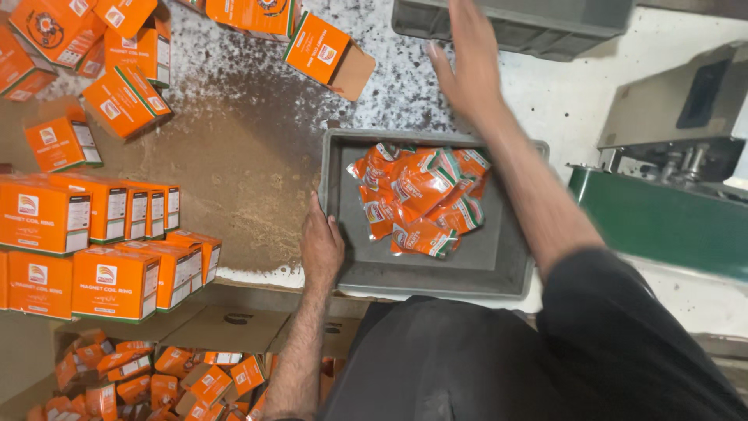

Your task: The person packs orange product boxes at a factory workbench. They open a cardboard box, place an orange sachet inside, fold the box flaps closed, and stack the finished boxes into a larger carton. They also handle sealed orange sachets from a bin and place them onto a conveyor belt.

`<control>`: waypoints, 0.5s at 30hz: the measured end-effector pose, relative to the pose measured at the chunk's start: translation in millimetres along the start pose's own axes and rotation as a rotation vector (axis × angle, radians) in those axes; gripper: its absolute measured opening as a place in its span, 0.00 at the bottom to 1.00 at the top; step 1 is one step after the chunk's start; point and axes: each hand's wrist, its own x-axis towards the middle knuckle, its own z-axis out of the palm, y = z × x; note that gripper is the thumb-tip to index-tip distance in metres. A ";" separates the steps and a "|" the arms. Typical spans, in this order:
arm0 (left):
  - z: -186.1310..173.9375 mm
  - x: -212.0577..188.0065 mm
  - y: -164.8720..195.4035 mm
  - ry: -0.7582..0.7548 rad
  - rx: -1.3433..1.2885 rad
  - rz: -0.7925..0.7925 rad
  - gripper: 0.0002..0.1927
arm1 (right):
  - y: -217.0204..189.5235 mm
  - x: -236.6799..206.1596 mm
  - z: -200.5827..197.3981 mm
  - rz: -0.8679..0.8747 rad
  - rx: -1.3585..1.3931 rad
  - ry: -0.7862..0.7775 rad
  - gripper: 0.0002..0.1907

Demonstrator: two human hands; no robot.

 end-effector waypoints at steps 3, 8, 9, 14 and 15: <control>1.5 -1.3 -4.9 0.009 -0.024 0.041 0.32 | -32.1 -143.4 -59.6 0.208 -0.167 -0.154 0.36; 12.1 -8.0 -29.0 0.003 -0.104 0.118 0.31 | -82.8 -338.5 -103.6 0.597 -0.273 -0.155 0.36; 14.0 -8.3 -35.2 0.021 -0.101 0.159 0.31 | -86.7 -357.2 -103.6 0.602 -0.191 -0.140 0.36; 15.3 26.2 -64.0 -0.136 -0.471 -0.046 0.29 | -58.3 -372.5 -89.8 0.642 -0.066 -0.014 0.35; 18.3 42.7 -66.8 -0.159 -0.496 -0.078 0.27 | -49.0 -367.4 -84.7 0.701 -0.080 -0.016 0.34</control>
